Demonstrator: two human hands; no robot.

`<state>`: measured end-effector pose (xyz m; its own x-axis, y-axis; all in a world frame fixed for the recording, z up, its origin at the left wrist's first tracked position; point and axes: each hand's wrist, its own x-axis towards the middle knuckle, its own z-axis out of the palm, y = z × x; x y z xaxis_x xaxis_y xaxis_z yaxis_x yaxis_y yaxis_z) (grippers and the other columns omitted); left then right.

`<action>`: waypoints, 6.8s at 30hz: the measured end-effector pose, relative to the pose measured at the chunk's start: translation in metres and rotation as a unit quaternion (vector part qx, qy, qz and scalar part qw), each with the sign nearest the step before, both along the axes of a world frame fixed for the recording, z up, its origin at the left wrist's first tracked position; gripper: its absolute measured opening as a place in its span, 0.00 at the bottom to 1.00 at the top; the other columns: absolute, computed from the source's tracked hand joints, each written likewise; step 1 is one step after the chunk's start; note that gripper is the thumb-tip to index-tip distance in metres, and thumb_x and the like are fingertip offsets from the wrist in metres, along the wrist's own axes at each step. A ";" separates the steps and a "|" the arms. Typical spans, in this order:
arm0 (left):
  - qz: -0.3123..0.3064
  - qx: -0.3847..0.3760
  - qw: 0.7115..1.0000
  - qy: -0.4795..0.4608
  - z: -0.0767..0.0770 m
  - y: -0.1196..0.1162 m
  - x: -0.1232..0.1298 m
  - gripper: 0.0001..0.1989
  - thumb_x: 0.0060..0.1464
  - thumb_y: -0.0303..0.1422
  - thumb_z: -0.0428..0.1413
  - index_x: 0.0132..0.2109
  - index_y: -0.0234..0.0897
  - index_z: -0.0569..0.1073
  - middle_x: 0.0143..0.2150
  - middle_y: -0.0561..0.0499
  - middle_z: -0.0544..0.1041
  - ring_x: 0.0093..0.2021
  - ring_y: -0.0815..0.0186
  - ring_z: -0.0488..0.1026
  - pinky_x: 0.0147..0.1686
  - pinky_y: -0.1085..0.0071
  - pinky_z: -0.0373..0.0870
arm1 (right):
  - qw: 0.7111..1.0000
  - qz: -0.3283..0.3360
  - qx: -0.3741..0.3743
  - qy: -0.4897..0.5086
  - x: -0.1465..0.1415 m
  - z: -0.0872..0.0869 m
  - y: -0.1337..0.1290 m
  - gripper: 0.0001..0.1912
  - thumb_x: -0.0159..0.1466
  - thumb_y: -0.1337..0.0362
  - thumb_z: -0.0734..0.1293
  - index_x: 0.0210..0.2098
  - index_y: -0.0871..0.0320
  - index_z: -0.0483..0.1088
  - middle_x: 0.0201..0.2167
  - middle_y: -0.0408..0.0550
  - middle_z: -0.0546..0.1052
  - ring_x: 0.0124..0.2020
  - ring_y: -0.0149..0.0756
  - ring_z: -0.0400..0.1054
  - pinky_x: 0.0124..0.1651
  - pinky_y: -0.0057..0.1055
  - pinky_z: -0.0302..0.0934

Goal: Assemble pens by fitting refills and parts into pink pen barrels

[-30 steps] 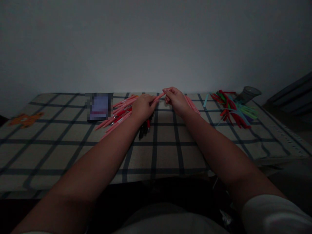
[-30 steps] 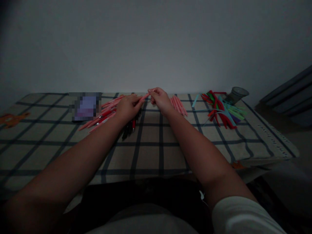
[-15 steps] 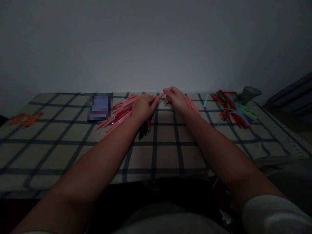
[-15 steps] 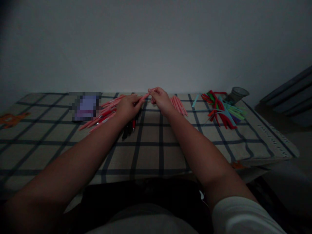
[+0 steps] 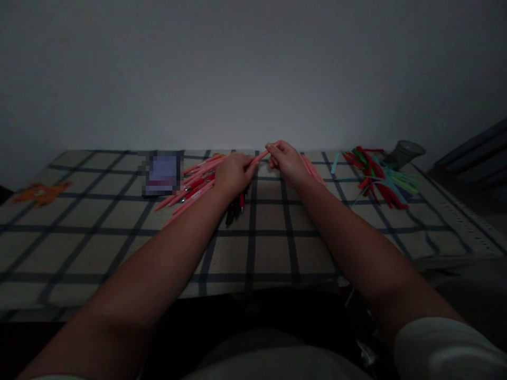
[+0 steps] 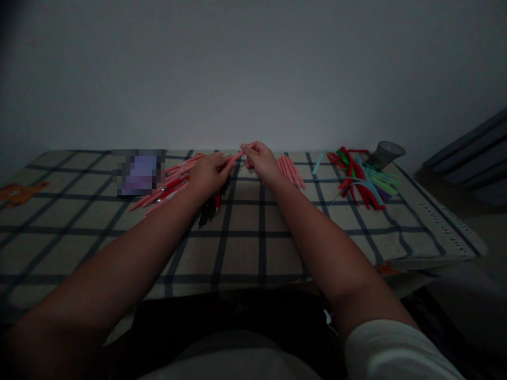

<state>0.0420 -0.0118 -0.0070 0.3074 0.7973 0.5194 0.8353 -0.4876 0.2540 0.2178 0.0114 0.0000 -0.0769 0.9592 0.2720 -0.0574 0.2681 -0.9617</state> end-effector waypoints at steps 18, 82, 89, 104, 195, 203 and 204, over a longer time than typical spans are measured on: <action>-0.011 -0.003 1.000 -0.013 -0.002 0.002 0.000 0.21 0.70 0.45 0.47 0.50 0.43 0.83 0.43 0.45 0.84 0.45 0.55 0.76 0.46 0.61 0.68 | 1.000 -0.002 -0.002 -0.003 0.001 0.000 0.001 0.23 0.63 0.46 0.75 0.31 0.52 0.60 0.18 0.33 0.60 0.20 0.26 0.57 0.24 0.23 0.53; 0.006 -0.006 1.000 0.001 0.002 -0.001 0.000 0.21 0.69 0.44 0.49 0.50 0.41 0.83 0.41 0.45 0.83 0.41 0.57 0.75 0.41 0.64 0.66 | 1.000 -0.010 0.019 -0.005 0.003 -0.004 0.004 0.24 0.63 0.45 0.74 0.30 0.53 0.61 0.18 0.34 0.61 0.21 0.25 0.57 0.24 0.23 0.53; 0.001 0.003 1.000 -0.011 0.001 -0.001 0.000 0.20 0.69 0.45 0.49 0.50 0.42 0.84 0.41 0.46 0.83 0.41 0.57 0.75 0.41 0.64 0.67 | 1.000 -0.015 0.009 -0.001 -0.001 -0.002 -0.001 0.26 0.63 0.43 0.73 0.29 0.52 0.58 0.17 0.33 0.60 0.20 0.26 0.56 0.23 0.23 0.53; -0.001 0.006 0.999 -0.033 0.000 -0.001 0.000 0.20 0.69 0.42 0.48 0.50 0.39 0.82 0.41 0.45 0.83 0.41 0.57 0.75 0.42 0.63 0.68 | 0.998 0.001 0.035 0.042 0.005 -0.008 0.008 0.19 0.64 0.46 0.73 0.45 0.52 0.73 0.21 0.34 0.66 0.21 0.25 0.59 0.23 0.23 0.54; -0.054 0.014 0.997 -0.053 -0.001 -0.001 0.001 0.22 0.69 0.43 0.52 0.63 0.42 0.78 0.46 0.45 0.83 0.43 0.58 0.76 0.47 0.65 0.68 | 1.000 -0.014 -0.013 -0.016 -0.001 -0.005 0.003 0.24 0.64 0.38 0.70 0.38 0.54 0.70 0.25 0.39 0.70 0.23 0.26 0.63 0.24 0.22 0.58; -0.113 -0.002 0.994 0.001 0.001 -0.002 0.001 0.25 0.67 0.44 0.54 0.66 0.42 0.74 0.43 0.47 0.82 0.43 0.58 0.75 0.50 0.64 0.68 | 0.998 -0.063 0.001 0.028 0.012 -0.010 0.016 0.29 0.63 0.33 0.66 0.42 0.53 0.73 0.25 0.40 0.68 0.23 0.27 0.62 0.25 0.24 0.58; -0.117 -0.004 0.993 0.006 0.000 -0.002 0.001 0.25 0.67 0.44 0.54 0.66 0.43 0.74 0.43 0.48 0.82 0.42 0.58 0.75 0.51 0.63 0.68 | 0.998 -0.060 -0.001 0.023 0.013 -0.010 0.016 0.29 0.63 0.33 0.66 0.43 0.53 0.73 0.26 0.40 0.69 0.23 0.27 0.62 0.25 0.24 0.58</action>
<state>0.0430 -0.0135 -0.0065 0.4907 0.7070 0.5093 0.7019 -0.6671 0.2497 0.2310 0.0279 -0.0097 0.0509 0.9614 0.2705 -0.0691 0.2736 -0.9594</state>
